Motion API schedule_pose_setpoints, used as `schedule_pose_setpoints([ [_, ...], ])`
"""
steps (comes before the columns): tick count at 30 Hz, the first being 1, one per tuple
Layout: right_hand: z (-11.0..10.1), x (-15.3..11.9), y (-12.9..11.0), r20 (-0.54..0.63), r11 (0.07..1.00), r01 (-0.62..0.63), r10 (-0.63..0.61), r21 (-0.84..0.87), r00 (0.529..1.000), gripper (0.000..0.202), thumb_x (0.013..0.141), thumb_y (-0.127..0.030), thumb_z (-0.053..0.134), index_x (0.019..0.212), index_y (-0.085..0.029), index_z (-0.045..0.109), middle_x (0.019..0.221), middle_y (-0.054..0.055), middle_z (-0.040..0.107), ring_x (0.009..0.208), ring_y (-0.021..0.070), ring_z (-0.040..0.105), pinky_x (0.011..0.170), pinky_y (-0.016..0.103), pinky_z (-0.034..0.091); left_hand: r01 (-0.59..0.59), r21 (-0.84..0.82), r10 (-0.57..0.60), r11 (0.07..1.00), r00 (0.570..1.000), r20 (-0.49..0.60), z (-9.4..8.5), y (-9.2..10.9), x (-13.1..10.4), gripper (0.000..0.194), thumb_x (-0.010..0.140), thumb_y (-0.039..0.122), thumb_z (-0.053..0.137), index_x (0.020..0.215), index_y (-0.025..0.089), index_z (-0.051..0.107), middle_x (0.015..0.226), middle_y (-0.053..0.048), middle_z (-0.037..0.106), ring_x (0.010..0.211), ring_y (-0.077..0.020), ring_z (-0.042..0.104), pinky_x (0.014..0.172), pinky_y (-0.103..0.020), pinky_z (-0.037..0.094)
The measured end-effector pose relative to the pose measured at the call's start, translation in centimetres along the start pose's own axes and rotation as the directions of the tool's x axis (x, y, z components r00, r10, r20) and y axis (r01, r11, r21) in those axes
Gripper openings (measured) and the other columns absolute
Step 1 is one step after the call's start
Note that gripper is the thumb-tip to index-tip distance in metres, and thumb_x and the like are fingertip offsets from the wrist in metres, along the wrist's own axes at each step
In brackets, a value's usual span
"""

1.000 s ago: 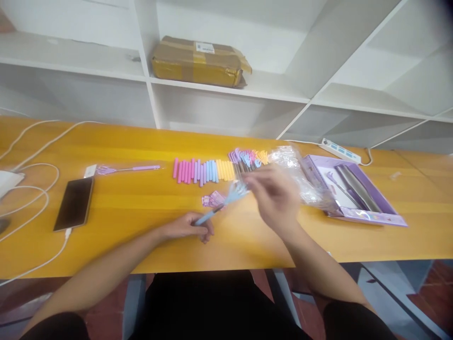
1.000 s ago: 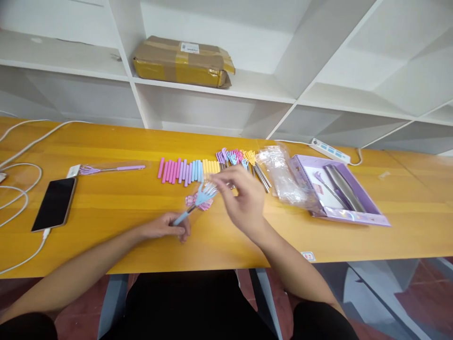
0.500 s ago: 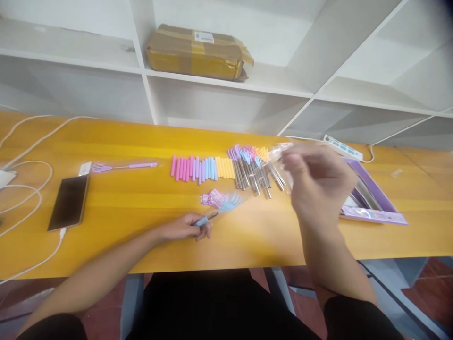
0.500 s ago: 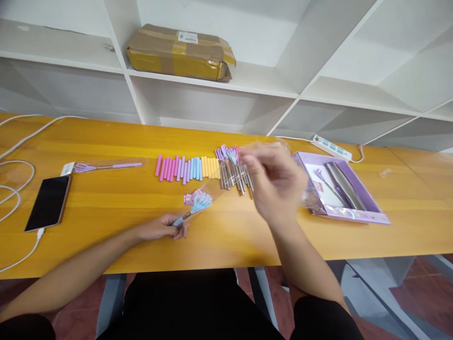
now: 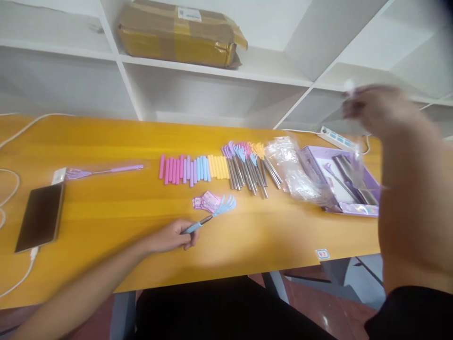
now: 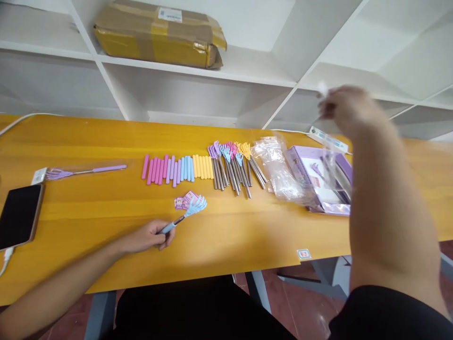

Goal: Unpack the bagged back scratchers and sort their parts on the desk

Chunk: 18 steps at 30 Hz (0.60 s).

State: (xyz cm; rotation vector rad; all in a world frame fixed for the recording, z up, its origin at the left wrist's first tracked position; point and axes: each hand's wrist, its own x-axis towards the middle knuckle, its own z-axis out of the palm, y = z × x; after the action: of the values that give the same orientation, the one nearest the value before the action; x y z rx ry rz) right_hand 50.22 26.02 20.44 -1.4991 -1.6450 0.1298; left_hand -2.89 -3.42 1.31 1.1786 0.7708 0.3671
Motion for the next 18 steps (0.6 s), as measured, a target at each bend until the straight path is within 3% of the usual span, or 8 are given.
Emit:
schedule_pose_setpoints([
  [2,4.3,-0.6,2.6,0.144,0.975,-0.147,0.171,-0.164,0.975,0.057,0.11,-0.032,0.05,0.056,-0.015,0.053,0.076,0.011,0.074,0.068,0.0113,0.067,0.065,0.036,0.044,0.039,-0.017,-0.039,0.999,0.999,-0.019,-0.1,0.2,0.0,0.009,0.072,0.021,0.056,0.079,0.019,0.062,0.063,0.003,0.056,0.057,-0.0113,0.046,0.056,-0.024,0.032],
  [4,7.8,-1.9,4.9,0.195,0.938,-0.218,0.275,-0.269,0.942,0.048,0.103,-0.023,0.06,0.056,-0.016,0.054,0.078,0.012,0.075,0.074,0.0143,0.067,0.071,0.038,0.047,0.062,-0.037,-0.063,0.997,0.998,-0.028,-0.3,0.1,0.0,0.009,0.072,0.021,0.056,0.078,0.019,0.062,0.064,0.003,0.056,0.057,-0.0114,0.048,0.056,-0.024,0.032],
  [6,10.0,-3.3,6.8,0.198,0.913,-0.246,0.321,-0.326,0.926,0.029,0.094,-0.017,0.07,0.066,-0.015,0.062,0.084,0.014,0.076,0.081,0.0175,0.067,0.081,0.038,0.05,0.069,-0.059,-0.071,0.996,0.997,-0.029,-0.5,-0.1,0.1,0.009,0.071,0.021,0.056,0.078,0.019,0.061,0.065,0.003,0.056,0.057,-0.0112,0.048,0.056,-0.024,0.033],
  [8,10.8,-4.4,8.0,0.18,0.899,-0.251,0.33,-0.358,0.926,0.01,0.091,-0.02,0.074,0.088,-0.011,0.071,0.105,0.023,0.077,0.098,0.0225,0.069,0.094,0.04,0.05,0.079,-0.08,-0.082,0.994,0.996,-0.034,-0.6,-0.3,0.1,0.009,0.07,0.021,0.056,0.078,0.019,0.059,0.064,0.003,0.056,0.056,-0.0109,0.047,0.056,-0.023,0.032],
  [10,10.5,-5.5,8.7,0.149,0.892,-0.209,0.288,-0.402,0.946,0.037,0.094,-0.029,0.073,0.12,-0.003,0.071,0.136,0.035,0.065,0.126,0.0304,0.064,0.11,0.045,0.044,0.095,-0.101,-0.1,0.99,0.994,-0.039,-0.7,-0.4,0.2,0.009,0.07,0.021,0.056,0.078,0.019,0.058,0.064,0.004,0.055,0.056,-0.0106,0.047,0.056,-0.023,0.032],
  [13,9.5,-7.4,8.7,0.179,0.851,-0.113,0.235,-0.513,0.955,0.076,0.105,-0.052,0.061,0.16,-0.003,0.046,0.162,0.04,0.039,0.154,0.0411,0.044,0.124,0.053,0.032,0.113,-0.123,-0.118,0.986,0.992,-0.035,-0.7,-0.2,0.2,0.009,0.069,0.021,0.057,0.077,0.019,0.057,0.064,0.004,0.055,0.056,-0.0102,0.047,0.057,-0.023,0.032],
  [15,9.2,-9.0,8.5,0.302,0.811,-0.087,0.312,-0.578,0.901,0.09,0.106,-0.068,0.053,0.172,-0.011,0.031,0.17,0.037,0.031,0.16,0.0468,0.036,0.127,0.059,0.031,0.119,-0.119,-0.123,0.986,0.992,-0.03,-0.7,0.0,0.2,0.009,0.068,0.021,0.057,0.077,0.019,0.057,0.065,0.004,0.055,0.056,-0.0102,0.048,0.057,-0.023,0.033],
  [18,10.0,-11.3,8.4,0.448,0.754,-0.091,0.477,-0.65,0.756,0.111,0.094,-0.086,0.055,0.177,-0.022,0.017,0.18,0.03,0.014,0.163,0.0558,0.024,0.126,0.071,0.029,0.123,-0.103,-0.126,0.987,0.992,-0.022,-0.7,0.3,0.1,0.01,0.068,0.021,0.056,0.077,0.019,0.058,0.065,0.004,0.055,0.056,-0.0102,0.048,0.058,-0.024,0.034],
])
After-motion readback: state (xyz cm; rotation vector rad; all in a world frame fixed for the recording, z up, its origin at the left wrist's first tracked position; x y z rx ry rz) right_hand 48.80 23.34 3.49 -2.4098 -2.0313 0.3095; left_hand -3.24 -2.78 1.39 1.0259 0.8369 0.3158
